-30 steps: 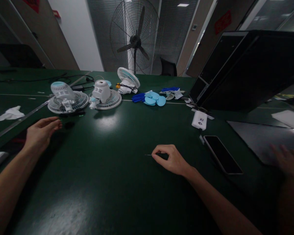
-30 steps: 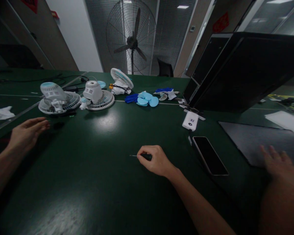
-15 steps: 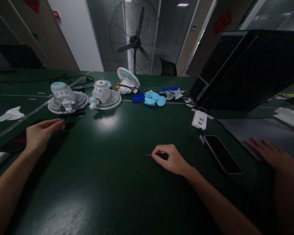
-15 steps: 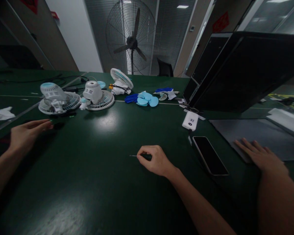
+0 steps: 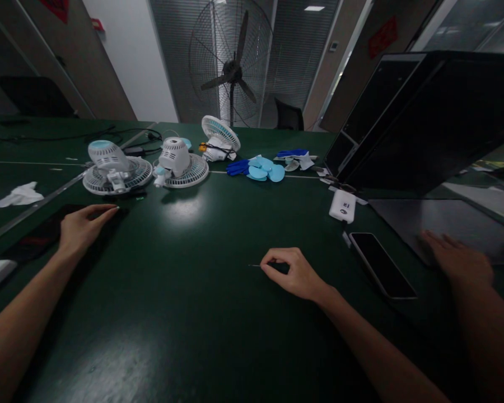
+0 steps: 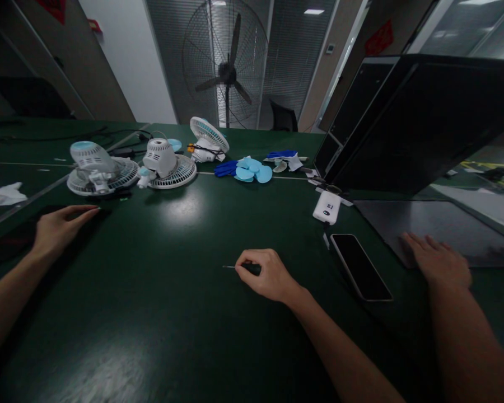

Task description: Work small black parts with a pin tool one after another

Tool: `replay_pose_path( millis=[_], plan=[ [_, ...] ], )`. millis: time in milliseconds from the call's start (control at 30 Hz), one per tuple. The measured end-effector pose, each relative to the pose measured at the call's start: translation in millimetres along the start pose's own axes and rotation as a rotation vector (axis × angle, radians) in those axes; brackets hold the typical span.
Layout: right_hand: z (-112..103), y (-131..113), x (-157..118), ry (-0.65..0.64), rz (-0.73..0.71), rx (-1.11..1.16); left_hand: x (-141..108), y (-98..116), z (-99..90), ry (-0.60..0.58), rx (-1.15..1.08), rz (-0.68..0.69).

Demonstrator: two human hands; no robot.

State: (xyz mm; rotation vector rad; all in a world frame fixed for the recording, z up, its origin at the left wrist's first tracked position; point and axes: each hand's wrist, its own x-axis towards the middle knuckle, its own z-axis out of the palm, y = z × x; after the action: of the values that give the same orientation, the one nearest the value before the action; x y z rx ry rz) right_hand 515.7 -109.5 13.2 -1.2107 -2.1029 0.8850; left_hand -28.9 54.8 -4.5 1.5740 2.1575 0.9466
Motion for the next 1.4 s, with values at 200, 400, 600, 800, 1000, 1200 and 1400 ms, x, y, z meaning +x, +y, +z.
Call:
replay_pose_path(
  millis=[200, 400, 600, 800, 1000, 1200, 1400],
  plan=[
    [0, 0, 0, 0.003, -0.002, -0.01, -5, 2, -4.0, 0.019, 0.059, 0.064],
    [0, 1, -1, 0.002, -0.005, -0.016, -6, -2, -1.3, -0.021, 0.097, 0.073],
    [1, 2, -2, -0.005, 0.004, -0.02, -11, 5, -0.2, 0.042, 0.101, 0.046],
    [1, 2, -1, 0.006, 0.0, -0.02, -13, 9, -0.4, 0.051, 0.072, 0.027],
    [1, 2, -1, -0.002, 0.002, -0.013, -15, 13, -1.3, 0.055, 0.057, 0.005],
    [0, 2, -1, -0.006, -0.005, -0.022, -10, 9, 0.5, 0.063, 0.084, -0.026],
    [1, 2, -1, 0.003, -0.004, -0.03, -2, 10, 2.9, -0.028, -0.162, -0.151]
  ],
)
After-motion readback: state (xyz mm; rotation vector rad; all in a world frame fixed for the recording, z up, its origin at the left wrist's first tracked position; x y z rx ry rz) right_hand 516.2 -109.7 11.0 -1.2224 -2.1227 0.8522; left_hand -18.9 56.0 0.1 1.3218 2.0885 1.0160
